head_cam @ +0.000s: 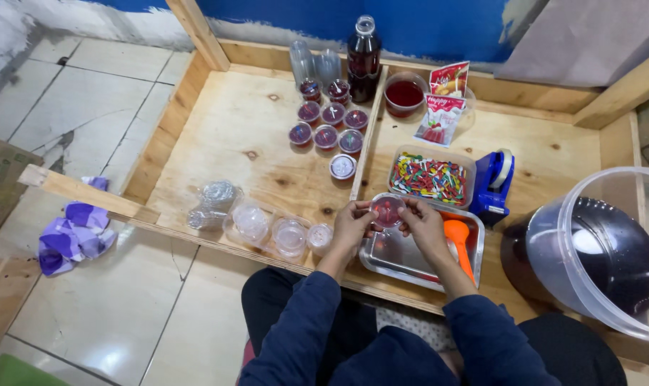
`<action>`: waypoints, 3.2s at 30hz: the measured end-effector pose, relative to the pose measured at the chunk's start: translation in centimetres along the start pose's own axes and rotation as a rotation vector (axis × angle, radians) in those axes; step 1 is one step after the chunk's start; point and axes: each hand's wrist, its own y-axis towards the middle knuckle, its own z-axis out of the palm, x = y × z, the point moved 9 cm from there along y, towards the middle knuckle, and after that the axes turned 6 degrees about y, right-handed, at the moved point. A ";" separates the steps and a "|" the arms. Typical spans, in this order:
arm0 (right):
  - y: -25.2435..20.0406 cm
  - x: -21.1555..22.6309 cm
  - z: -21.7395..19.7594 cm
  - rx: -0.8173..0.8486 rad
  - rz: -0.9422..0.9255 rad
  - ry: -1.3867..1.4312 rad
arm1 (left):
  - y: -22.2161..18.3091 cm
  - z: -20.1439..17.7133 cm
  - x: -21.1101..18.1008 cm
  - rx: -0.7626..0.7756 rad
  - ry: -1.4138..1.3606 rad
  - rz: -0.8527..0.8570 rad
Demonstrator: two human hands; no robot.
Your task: The person places items into small plastic cups, uses a ladle to fill a cup with liquid from a bucket, and arranges the filled cups on a wooden surface.
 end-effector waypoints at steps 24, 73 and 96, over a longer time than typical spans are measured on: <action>5.2 -6.7 20.9 0.446 -0.776 -1.533 | 16.3 -19.8 5.1 -0.423 0.107 -0.138; 8.9 -7.3 19.7 0.259 -0.678 -1.651 | 17.4 -16.7 -0.2 -0.535 0.283 -0.187; 3.7 -6.6 16.7 0.077 -0.970 -1.187 | 2.8 -18.7 1.0 -0.074 0.372 0.167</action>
